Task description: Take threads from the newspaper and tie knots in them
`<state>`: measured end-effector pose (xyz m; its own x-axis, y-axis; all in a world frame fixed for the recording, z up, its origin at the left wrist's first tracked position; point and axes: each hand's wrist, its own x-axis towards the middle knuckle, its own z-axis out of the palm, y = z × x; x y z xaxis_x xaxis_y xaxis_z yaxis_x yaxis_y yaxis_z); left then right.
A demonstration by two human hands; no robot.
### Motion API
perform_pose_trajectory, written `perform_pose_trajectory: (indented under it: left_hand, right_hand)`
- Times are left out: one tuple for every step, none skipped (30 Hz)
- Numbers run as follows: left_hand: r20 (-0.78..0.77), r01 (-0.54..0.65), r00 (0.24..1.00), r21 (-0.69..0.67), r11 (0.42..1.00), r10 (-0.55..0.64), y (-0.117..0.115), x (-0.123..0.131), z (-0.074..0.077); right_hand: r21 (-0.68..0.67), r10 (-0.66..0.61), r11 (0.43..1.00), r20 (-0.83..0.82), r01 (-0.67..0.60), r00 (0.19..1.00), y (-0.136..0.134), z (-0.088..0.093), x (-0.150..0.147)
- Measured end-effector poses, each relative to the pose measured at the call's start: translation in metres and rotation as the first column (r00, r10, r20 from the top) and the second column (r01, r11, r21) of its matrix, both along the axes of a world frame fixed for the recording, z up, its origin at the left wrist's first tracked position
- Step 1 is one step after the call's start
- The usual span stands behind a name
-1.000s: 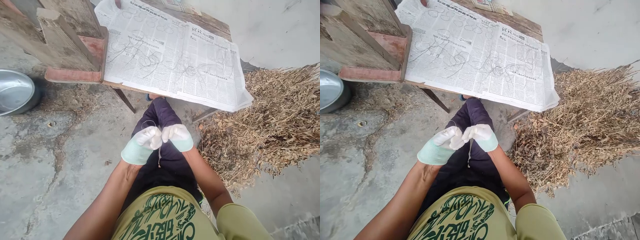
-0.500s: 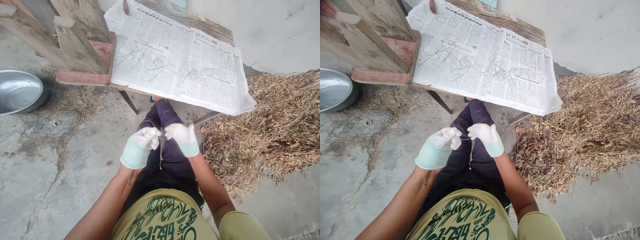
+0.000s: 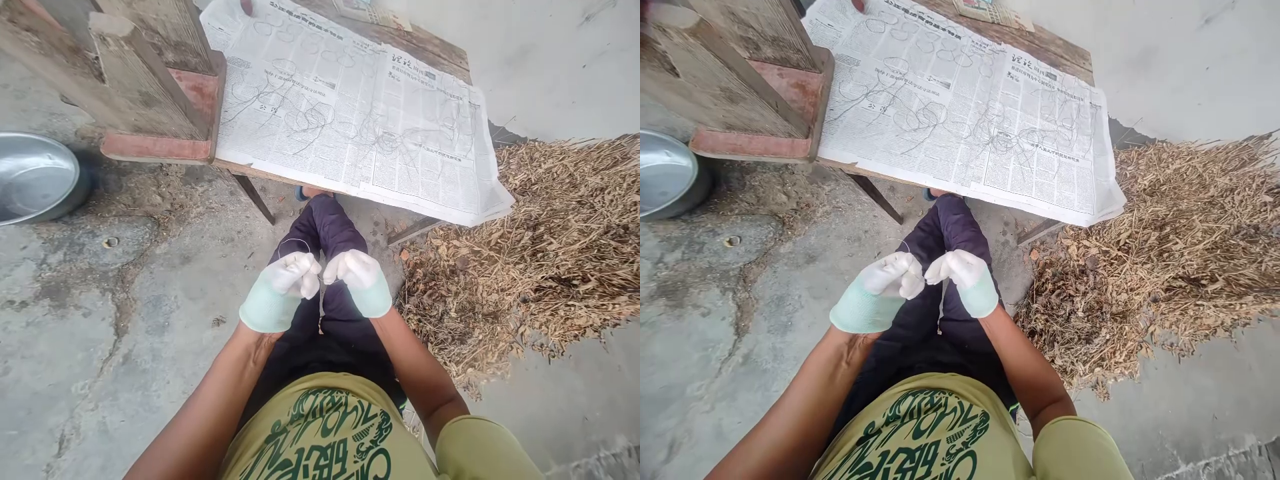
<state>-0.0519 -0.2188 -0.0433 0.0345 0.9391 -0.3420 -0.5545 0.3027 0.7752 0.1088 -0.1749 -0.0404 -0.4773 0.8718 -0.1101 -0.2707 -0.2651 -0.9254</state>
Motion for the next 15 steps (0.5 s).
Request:
perform_pose_trajectory:
  left_hand:
    - [0.042, 0.043, 0.998, 0.019, 0.999, -0.044, 0.000, 0.001, -0.002]
    - [0.066, 0.081, 0.994, 0.036, 0.996, -0.083, 0.000, 0.001, -0.004]
    - [0.073, 0.110, 0.991, 0.046, 0.993, -0.113, 0.000, 0.002, -0.006]
    - [0.062, 0.123, 0.990, 0.052, 0.991, -0.126, -0.001, 0.002, -0.008]
    - [0.036, 0.121, 0.992, 0.052, 0.991, -0.123, -0.001, 0.002, -0.009]
    - [-0.006, 0.104, 0.995, 0.046, 0.993, -0.104, -0.001, 0.001, -0.009]
    - [-0.059, 0.077, 0.995, 0.035, 0.996, -0.075, -0.001, 0.000, -0.008]
    - [-0.118, 0.048, 0.992, 0.024, 0.999, -0.045, -0.001, -0.001, -0.008]
    - [-0.174, 0.021, 0.985, 0.013, 1.000, -0.018, -0.001, -0.002, -0.006]
    - [-0.220, -0.001, 0.975, 0.002, 1.000, 0.002, -0.001, -0.003, -0.005]
    - [-0.260, -0.019, 0.966, -0.010, 1.000, 0.016, -0.001, -0.004, -0.003]
    - [-0.296, -0.030, 0.955, -0.021, 0.999, 0.023, -0.001, -0.004, -0.001]
    - [-0.331, -0.041, 0.943, -0.028, 0.999, 0.029, -0.001, -0.004, 0.001]
    - [-0.364, -0.052, 0.931, -0.030, 0.998, 0.038, -0.001, -0.004, 0.002]
    - [-0.396, -0.066, 0.917, -0.031, 0.997, 0.048, 0.000, -0.003, 0.003]
  right_hand:
    - [-0.004, 0.026, 1.000, 0.021, -0.026, 0.999, 0.000, 0.000, 0.001]
    - [-0.013, 0.049, 0.999, 0.060, -0.048, 0.997, 0.001, 0.000, 0.001]
    - [-0.027, 0.062, 0.998, 0.107, -0.060, 0.992, 0.002, 0.000, 0.001]
    - [-0.042, 0.069, 0.997, 0.151, -0.063, 0.986, 0.003, 0.000, 0.001]
    - [-0.056, 0.068, 0.997, 0.181, -0.059, 0.981, 0.003, 0.000, 0.001]
    - [-0.073, 0.072, 0.996, 0.191, -0.059, 0.979, 0.004, 0.000, 0.002]
    - [-0.093, 0.075, 0.994, 0.182, -0.059, 0.980, 0.005, -0.001, 0.002]
    - [-0.116, 0.068, 0.992, 0.166, -0.049, 0.984, 0.005, -0.002, 0.003]
    - [-0.140, 0.052, 0.990, 0.153, -0.031, 0.987, 0.004, -0.004, 0.003]
    - [-0.163, 0.033, 0.987, 0.150, -0.008, 0.988, 0.003, -0.005, 0.004]
    - [-0.175, 0.005, 0.984, 0.162, 0.024, 0.987, 0.001, -0.006, 0.005]
    - [-0.174, -0.032, 0.983, 0.191, 0.066, 0.981, -0.002, -0.006, 0.005]
    - [-0.162, -0.070, 0.981, 0.229, 0.109, 0.971, -0.006, -0.006, 0.004]
    - [-0.148, -0.096, 0.979, 0.271, 0.140, 0.958, -0.010, -0.004, 0.003]
    - [-0.133, -0.119, 0.977, 0.309, 0.167, 0.944, -0.013, -0.002, 0.001]
